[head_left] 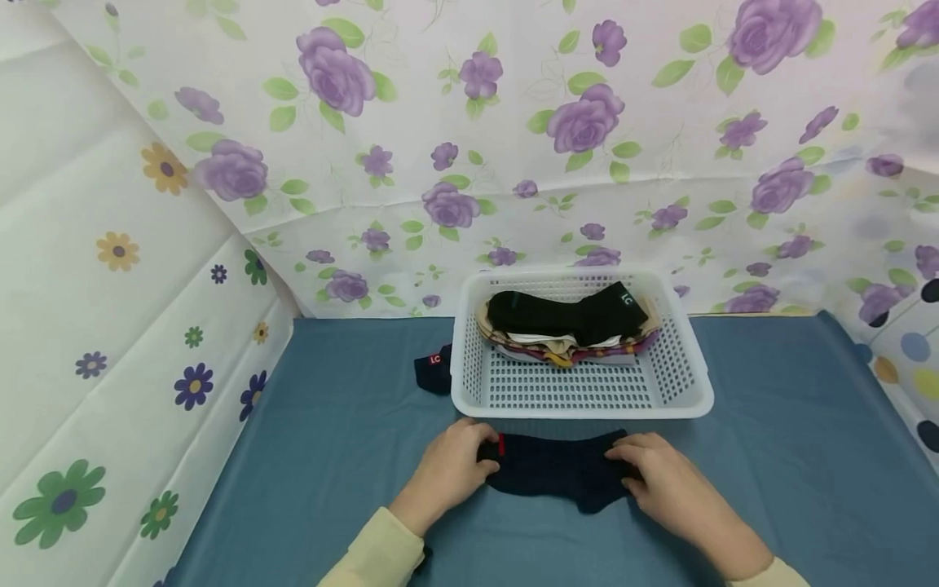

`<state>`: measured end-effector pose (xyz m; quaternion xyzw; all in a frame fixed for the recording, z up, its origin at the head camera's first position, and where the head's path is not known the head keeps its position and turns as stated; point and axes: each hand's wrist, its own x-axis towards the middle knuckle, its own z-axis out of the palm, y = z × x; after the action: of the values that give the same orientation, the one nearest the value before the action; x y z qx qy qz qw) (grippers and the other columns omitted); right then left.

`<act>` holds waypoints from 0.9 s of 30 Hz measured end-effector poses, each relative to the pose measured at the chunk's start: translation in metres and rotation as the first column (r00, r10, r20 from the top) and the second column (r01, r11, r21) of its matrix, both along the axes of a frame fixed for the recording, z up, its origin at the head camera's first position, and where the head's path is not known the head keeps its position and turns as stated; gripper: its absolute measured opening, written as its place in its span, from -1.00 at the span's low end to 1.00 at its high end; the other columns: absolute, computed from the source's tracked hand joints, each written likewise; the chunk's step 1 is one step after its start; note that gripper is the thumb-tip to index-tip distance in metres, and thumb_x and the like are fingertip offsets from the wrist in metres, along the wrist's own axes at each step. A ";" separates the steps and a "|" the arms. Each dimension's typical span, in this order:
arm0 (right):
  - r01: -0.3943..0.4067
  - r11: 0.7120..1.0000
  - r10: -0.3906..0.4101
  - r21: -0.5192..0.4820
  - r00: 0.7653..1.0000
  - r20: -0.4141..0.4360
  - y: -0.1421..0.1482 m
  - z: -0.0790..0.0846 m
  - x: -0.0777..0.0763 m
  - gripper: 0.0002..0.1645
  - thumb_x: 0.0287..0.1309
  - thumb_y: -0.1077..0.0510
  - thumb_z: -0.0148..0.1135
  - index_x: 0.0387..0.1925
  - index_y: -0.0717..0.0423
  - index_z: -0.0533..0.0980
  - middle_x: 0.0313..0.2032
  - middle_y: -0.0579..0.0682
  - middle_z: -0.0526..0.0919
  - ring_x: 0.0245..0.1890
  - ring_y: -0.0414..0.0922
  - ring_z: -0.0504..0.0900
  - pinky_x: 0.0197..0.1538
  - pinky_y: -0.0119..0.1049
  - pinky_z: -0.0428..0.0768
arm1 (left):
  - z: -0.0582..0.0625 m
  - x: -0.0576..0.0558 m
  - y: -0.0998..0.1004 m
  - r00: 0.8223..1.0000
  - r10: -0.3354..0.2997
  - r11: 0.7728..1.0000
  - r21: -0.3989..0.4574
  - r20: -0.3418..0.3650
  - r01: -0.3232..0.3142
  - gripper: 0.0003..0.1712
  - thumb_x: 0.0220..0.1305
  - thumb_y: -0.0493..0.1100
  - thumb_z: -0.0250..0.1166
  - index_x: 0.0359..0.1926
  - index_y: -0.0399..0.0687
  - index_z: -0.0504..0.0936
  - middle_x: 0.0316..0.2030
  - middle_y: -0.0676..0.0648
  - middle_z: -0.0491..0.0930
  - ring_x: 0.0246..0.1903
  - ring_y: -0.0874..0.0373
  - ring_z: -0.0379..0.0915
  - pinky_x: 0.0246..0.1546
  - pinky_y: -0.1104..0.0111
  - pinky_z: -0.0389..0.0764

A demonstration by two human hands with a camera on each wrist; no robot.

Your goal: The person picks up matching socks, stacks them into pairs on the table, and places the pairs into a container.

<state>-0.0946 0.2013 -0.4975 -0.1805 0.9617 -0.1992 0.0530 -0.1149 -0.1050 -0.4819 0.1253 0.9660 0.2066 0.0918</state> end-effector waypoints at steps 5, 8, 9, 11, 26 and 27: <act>-0.012 1.000 0.010 -0.018 0.995 -0.104 0.005 0.010 0.003 -0.67 -0.05 0.15 0.41 -0.16 -0.12 0.63 -0.07 -0.15 0.60 -0.01 -0.13 0.52 -0.06 -0.15 0.57 | 0.015 -0.009 -0.023 0.995 0.056 0.998 0.010 -0.087 -0.055 -0.67 0.07 -0.02 0.39 -0.10 0.09 0.65 -0.19 0.05 0.62 -0.27 0.21 0.53 -0.30 0.29 0.55; 0.000 1.000 -0.003 -0.020 0.986 -0.169 0.007 0.017 0.004 -0.69 -0.05 0.12 0.42 -0.18 -0.13 0.64 -0.10 -0.17 0.62 -0.02 -0.15 0.53 -0.05 -0.15 0.58 | 0.021 -0.018 -0.039 0.986 0.118 0.993 0.004 -0.116 -0.118 -0.69 0.07 -0.03 0.39 -0.13 0.06 0.66 -0.21 0.01 0.63 -0.29 0.19 0.52 -0.34 0.27 0.55; 0.003 1.000 -0.006 -0.020 0.983 -0.183 0.007 0.020 0.004 -0.70 -0.05 0.09 0.42 -0.18 -0.12 0.64 -0.11 -0.16 0.62 -0.03 -0.14 0.54 -0.05 -0.14 0.58 | 0.022 -0.022 -0.044 0.981 0.146 0.989 0.009 -0.126 -0.146 -0.69 0.07 -0.04 0.39 -0.12 0.05 0.66 -0.20 0.00 0.63 -0.28 0.17 0.53 -0.33 0.25 0.55; 0.014 1.000 -0.015 -0.010 0.981 -0.195 0.006 0.025 0.005 -0.68 -0.06 -0.01 0.42 -0.19 -0.13 0.64 -0.12 -0.17 0.62 -0.04 -0.15 0.55 -0.06 -0.14 0.58 | 0.022 -0.030 -0.052 0.968 0.203 0.979 0.028 -0.148 -0.201 -0.65 0.08 -0.03 0.39 -0.08 0.03 0.63 -0.14 -0.04 0.61 -0.20 0.11 0.52 -0.26 0.20 0.56; 0.112 0.992 -0.092 0.065 0.963 -0.255 0.004 0.046 0.015 -0.45 -0.17 -0.32 0.37 -0.21 -0.08 0.65 -0.17 -0.12 0.64 -0.09 -0.12 0.58 -0.12 -0.10 0.59 | 0.011 -0.092 -0.051 0.966 0.228 0.970 -0.059 -0.120 -0.236 -0.08 0.13 0.22 0.27 0.43 0.37 0.00 0.45 -0.19 -0.08 0.40 -0.32 -0.18 0.14 -0.30 0.20; 0.115 0.991 -0.095 0.065 0.960 -0.265 0.004 0.047 0.015 -0.46 -0.17 -0.32 0.38 -0.22 -0.07 0.65 -0.18 -0.12 0.64 -0.10 -0.12 0.58 -0.13 -0.10 0.60 | 0.009 -0.095 -0.050 0.970 0.222 0.971 -0.067 -0.100 -0.229 -0.09 0.15 0.24 0.25 0.43 0.41 -0.01 0.45 -0.17 -0.10 0.41 -0.32 -0.21 0.14 -0.31 0.18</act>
<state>-0.0794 0.2050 -0.4508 -0.1516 0.9757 -0.1378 -0.0776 -0.2095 -0.1554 -0.4733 0.0202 0.9845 0.1718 0.0281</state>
